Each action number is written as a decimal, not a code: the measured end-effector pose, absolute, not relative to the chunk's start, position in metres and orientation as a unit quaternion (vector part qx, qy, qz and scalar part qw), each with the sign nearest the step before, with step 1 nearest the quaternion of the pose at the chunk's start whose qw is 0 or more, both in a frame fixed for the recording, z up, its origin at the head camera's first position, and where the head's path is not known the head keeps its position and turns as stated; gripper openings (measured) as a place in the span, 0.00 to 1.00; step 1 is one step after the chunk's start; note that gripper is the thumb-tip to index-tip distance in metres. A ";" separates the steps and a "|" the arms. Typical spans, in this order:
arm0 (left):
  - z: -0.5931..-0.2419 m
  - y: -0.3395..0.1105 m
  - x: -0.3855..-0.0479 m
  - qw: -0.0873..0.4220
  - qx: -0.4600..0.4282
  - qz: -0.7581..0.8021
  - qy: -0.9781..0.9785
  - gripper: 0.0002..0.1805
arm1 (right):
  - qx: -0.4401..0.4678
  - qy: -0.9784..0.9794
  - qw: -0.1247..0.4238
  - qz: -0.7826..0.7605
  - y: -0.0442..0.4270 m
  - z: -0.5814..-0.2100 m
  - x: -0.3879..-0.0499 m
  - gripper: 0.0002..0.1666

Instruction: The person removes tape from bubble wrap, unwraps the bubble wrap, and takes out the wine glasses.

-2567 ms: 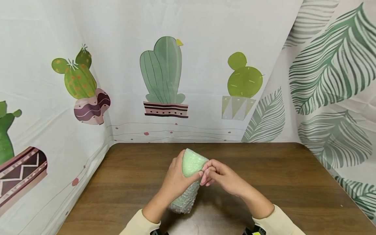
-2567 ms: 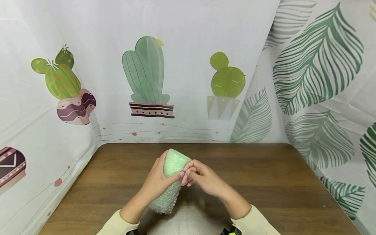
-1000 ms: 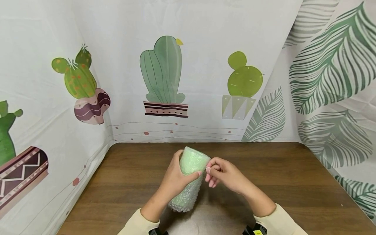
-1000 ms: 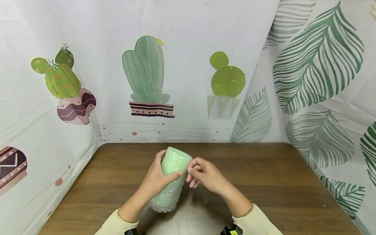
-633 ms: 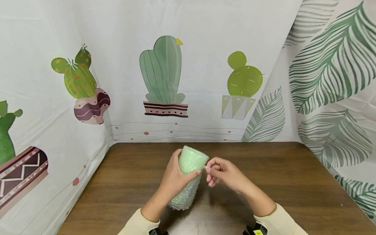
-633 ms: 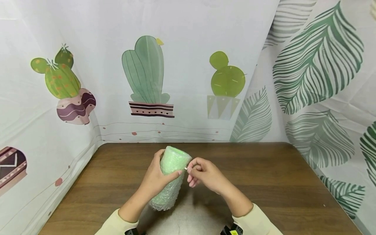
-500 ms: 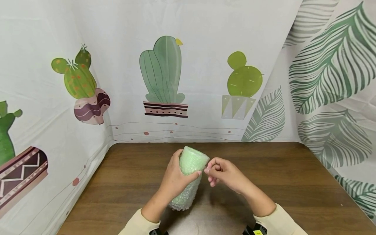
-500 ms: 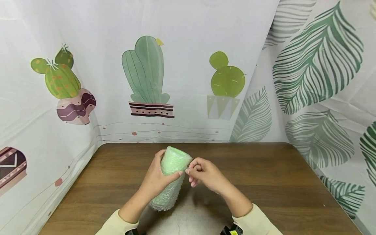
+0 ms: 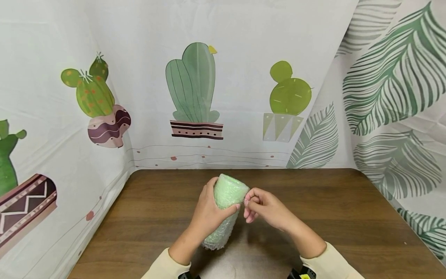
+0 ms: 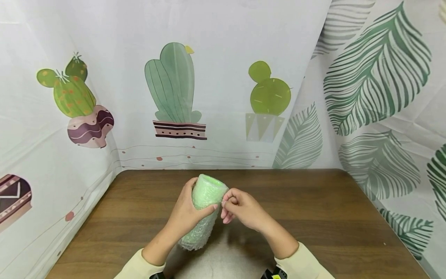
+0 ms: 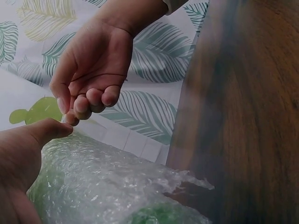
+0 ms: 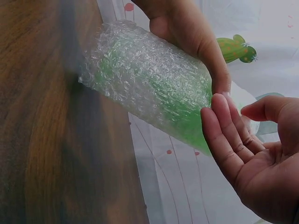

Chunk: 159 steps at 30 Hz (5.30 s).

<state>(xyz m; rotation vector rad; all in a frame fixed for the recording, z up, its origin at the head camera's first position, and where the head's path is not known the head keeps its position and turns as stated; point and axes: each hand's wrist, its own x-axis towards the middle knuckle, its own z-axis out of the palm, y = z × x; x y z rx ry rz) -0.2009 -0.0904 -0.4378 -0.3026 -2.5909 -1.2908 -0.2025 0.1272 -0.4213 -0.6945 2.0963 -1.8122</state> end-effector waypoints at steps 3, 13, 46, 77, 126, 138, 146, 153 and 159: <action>-0.438 -0.089 -0.201 0.123 -0.108 -0.436 -0.885 0.56 | -0.246 0.723 0.142 -0.630 0.127 -0.421 -0.202 0.14; -0.440 -0.089 -0.202 0.140 -0.101 -0.413 -0.894 0.56 | -0.274 0.703 0.153 -0.638 0.126 -0.424 -0.203 0.14; -0.442 -0.084 -0.196 0.176 -0.103 -0.380 -0.902 0.57 | -0.245 0.713 0.141 -0.642 0.122 -0.429 -0.202 0.12; -0.426 -0.104 -0.203 0.010 -0.100 -0.597 -0.796 0.39 | -0.219 0.705 0.120 -0.664 0.127 -0.420 -0.205 0.15; -0.428 -0.117 -0.216 -0.164 -0.188 -0.713 -0.655 0.31 | -0.233 0.699 0.167 -0.656 0.132 -0.419 -0.204 0.14; -0.429 -0.118 -0.215 -0.155 -0.155 -0.710 -0.669 0.29 | -0.233 0.718 0.150 -0.639 0.135 -0.420 -0.206 0.11; -0.428 -0.117 -0.214 -0.154 -0.167 -0.707 -0.670 0.31 | -0.220 0.722 0.157 -0.637 0.132 -0.419 -0.206 0.16; -0.428 -0.116 -0.213 -0.144 -0.163 -0.702 -0.678 0.31 | -0.235 0.713 0.164 -0.640 0.131 -0.420 -0.204 0.14; -0.429 -0.115 -0.213 -0.133 -0.152 -0.694 -0.691 0.31 | -0.249 0.706 0.161 -0.643 0.130 -0.420 -0.204 0.13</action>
